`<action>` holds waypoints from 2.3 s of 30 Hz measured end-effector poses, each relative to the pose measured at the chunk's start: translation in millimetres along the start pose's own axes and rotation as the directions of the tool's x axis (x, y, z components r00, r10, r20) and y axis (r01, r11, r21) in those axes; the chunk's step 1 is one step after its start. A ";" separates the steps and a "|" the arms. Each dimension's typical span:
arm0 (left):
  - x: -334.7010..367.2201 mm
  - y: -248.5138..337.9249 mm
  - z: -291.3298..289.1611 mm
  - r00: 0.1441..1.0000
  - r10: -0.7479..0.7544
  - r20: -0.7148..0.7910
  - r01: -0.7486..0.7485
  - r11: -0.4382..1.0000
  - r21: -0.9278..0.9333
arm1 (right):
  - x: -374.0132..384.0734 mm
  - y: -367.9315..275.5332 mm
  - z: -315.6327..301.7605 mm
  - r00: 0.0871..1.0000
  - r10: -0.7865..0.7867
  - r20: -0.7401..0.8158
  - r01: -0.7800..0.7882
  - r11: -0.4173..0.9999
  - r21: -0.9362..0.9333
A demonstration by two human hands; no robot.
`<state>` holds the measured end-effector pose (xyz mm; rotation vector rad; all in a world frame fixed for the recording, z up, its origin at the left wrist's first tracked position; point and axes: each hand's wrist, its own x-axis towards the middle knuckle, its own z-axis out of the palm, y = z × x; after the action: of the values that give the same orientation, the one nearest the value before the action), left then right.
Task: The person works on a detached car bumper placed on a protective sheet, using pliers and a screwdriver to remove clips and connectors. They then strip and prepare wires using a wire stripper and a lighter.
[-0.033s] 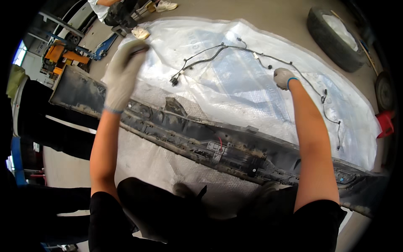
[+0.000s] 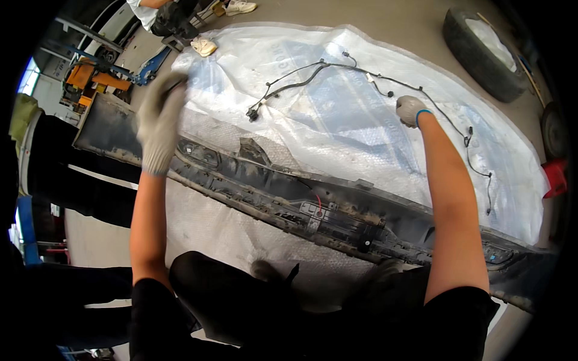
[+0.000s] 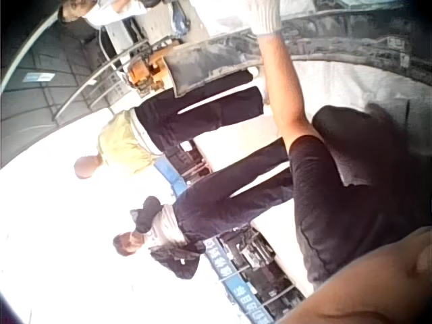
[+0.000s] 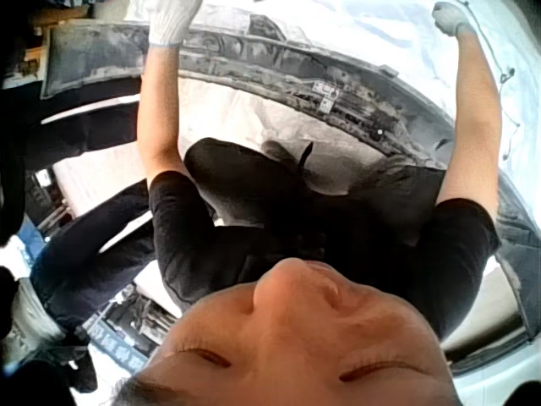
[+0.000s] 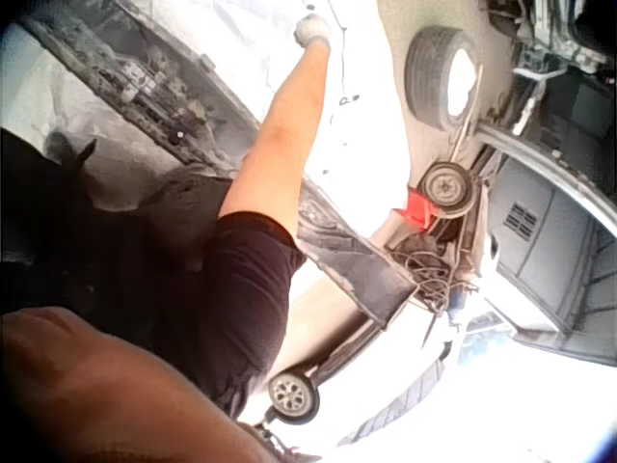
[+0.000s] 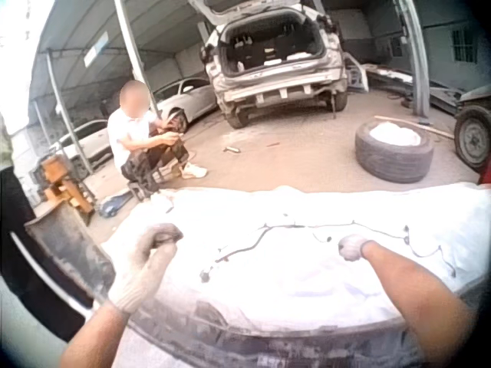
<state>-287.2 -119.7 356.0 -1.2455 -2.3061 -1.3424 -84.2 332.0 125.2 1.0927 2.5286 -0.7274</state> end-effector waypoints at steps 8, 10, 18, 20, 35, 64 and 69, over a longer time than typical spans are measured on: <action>-369.8 -199.1 -60.6 0.350 -0.928 0.124 0.932 0.331 -0.150 | 12.2 -9.9 22.7 0.999 0.014 0.039 -0.016 0.999 0.052; -419.2 -186.6 -8.7 0.247 -0.961 0.125 0.941 0.207 -0.266 | 13.4 -9.1 24.0 0.999 -0.003 0.032 0.002 1.000 0.006; -389.9 -233.8 -33.1 0.190 -0.982 -0.026 0.976 0.186 0.110 | 32.4 11.5 32.7 0.997 0.027 0.073 -0.036 0.992 0.122; -367.6 -269.3 -74.7 0.290 -0.955 -0.062 0.953 0.283 0.108 | 36.9 -7.1 37.2 0.996 -0.003 0.085 -0.008 0.991 0.133; -53.0 -172.9 33.8 0.991 -0.133 0.002 0.083 0.631 0.771 | 63.3 -54.1 51.8 0.921 -0.390 0.009 0.361 0.844 -0.396; -62.4 -187.5 69.1 0.764 -0.550 0.337 0.077 0.596 0.799 | 35.0 -58.0 4.7 0.959 -0.271 -0.085 0.210 0.478 0.853; -65.5 -192.9 69.6 0.776 -0.541 0.325 0.074 0.590 0.804 | 18.1 -82.7 -24.0 0.936 -0.287 -0.204 0.232 0.069 0.970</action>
<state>-374.1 -147.0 160.9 -0.9745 -3.0761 0.1299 -159.1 307.8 164.6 0.7492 1.9070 -2.8171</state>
